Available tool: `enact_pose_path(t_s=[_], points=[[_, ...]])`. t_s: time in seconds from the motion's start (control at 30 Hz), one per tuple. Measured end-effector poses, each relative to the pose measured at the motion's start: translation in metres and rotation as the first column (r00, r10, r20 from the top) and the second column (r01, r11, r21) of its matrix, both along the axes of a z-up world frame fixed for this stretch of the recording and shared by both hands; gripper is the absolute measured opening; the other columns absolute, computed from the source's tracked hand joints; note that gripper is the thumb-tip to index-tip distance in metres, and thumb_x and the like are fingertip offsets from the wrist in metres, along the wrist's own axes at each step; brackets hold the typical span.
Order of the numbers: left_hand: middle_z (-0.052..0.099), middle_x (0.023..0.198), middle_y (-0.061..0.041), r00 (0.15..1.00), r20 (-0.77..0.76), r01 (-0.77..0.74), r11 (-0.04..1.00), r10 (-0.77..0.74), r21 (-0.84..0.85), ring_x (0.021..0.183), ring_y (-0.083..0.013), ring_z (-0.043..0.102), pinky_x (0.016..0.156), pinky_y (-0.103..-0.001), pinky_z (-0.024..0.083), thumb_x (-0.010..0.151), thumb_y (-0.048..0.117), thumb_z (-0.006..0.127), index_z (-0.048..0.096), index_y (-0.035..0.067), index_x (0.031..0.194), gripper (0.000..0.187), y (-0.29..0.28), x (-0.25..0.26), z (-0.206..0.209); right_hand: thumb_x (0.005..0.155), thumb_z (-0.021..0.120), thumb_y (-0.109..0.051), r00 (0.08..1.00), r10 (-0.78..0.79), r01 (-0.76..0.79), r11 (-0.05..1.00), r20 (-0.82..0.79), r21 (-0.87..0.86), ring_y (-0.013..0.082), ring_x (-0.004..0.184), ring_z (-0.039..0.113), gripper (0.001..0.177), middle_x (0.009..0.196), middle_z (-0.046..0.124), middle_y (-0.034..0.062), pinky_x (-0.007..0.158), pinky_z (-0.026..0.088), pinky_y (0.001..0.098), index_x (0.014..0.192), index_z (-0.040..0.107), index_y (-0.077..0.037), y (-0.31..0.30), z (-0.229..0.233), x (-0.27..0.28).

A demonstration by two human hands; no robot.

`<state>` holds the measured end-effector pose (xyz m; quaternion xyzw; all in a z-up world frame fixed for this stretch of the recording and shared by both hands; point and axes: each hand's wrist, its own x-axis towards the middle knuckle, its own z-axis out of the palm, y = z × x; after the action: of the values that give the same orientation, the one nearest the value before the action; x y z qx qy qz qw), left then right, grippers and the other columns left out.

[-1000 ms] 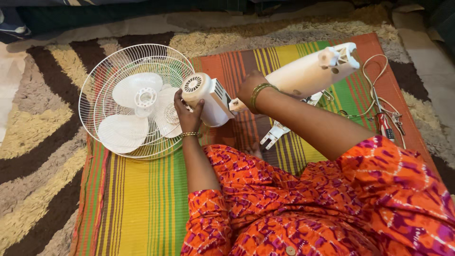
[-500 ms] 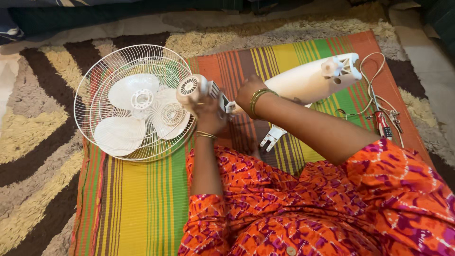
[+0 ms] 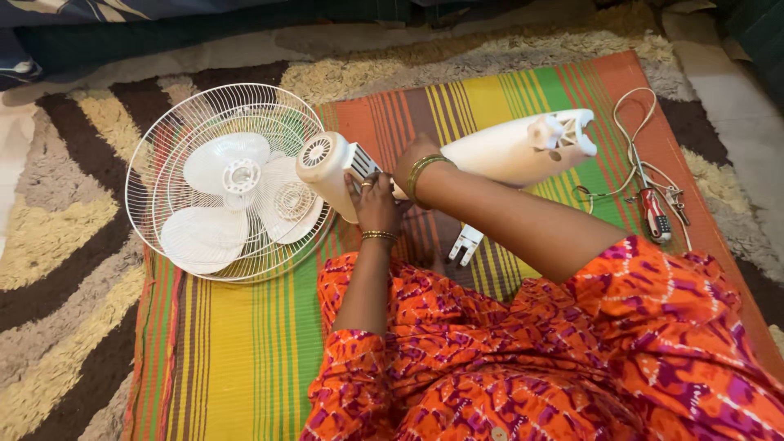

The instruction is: The person sits on a mat and uses a screwdriver to adjust wires inside the base of a disassembled electric fan. They then reassemble the fan base by snapping the two halves together and attaching the motor housing.

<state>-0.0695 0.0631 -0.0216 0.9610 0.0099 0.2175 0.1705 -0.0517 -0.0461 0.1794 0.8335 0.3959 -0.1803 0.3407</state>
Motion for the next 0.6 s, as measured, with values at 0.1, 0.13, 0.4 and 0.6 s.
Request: enact_pose_path(t_s=[0.1,0.13,0.4,0.6], points=[[0.073,0.114,-0.006,1.0,0.003,-0.024,0.999,0.024,-0.024,0.128,-0.0239,0.057,0.125,-0.059,0.001,0.064,0.038,0.091,0.062,0.011,0.114,0.064,0.002,-0.002,-0.001,0.08,0.082,-0.038,0.999,-0.037,0.037,0.999,0.015,0.035,0.0259,0.113,0.068,0.04,0.11,0.075,0.0051,0.095,0.048,0.0428,0.115,0.074,-0.02,-0.005,0.014,-0.004],[0.073,0.112,-0.006,0.999,0.005,-0.034,0.999,0.035,-0.025,0.128,-0.0245,0.057,0.124,-0.06,0.001,0.064,0.038,0.092,0.062,0.01,0.113,0.063,0.002,-0.002,-0.001,0.08,0.083,-0.04,0.998,-0.061,0.059,0.996,0.034,0.07,0.0261,0.114,0.067,0.042,0.111,0.075,0.0058,0.096,0.047,0.0432,0.116,0.075,-0.019,-0.01,0.019,-0.005],[0.074,0.111,-0.008,0.997,0.011,-0.072,0.997,0.072,-0.038,0.125,-0.0251,0.061,0.125,-0.061,-0.001,0.065,0.037,0.091,0.061,0.01,0.11,0.06,0.007,-0.002,-0.005,0.088,0.087,-0.04,0.88,-0.207,-0.347,0.331,0.426,0.878,0.0372,0.124,0.062,0.054,0.122,0.069,0.0124,0.116,0.042,0.0518,0.129,0.068,-0.011,-0.168,0.082,-0.055],[0.073,0.11,-0.011,0.997,0.052,-0.06,0.997,0.062,-0.047,0.121,-0.0276,0.062,0.123,-0.063,0.001,0.064,0.035,0.092,0.061,0.01,0.109,0.06,0.009,-0.006,-0.008,0.093,0.084,-0.043,0.966,-0.254,-0.138,-0.4,0.035,0.906,0.0279,0.139,0.047,0.078,0.148,0.051,0.0126,0.119,0.038,0.0478,0.152,0.049,-0.005,-0.237,0.077,-0.069]])
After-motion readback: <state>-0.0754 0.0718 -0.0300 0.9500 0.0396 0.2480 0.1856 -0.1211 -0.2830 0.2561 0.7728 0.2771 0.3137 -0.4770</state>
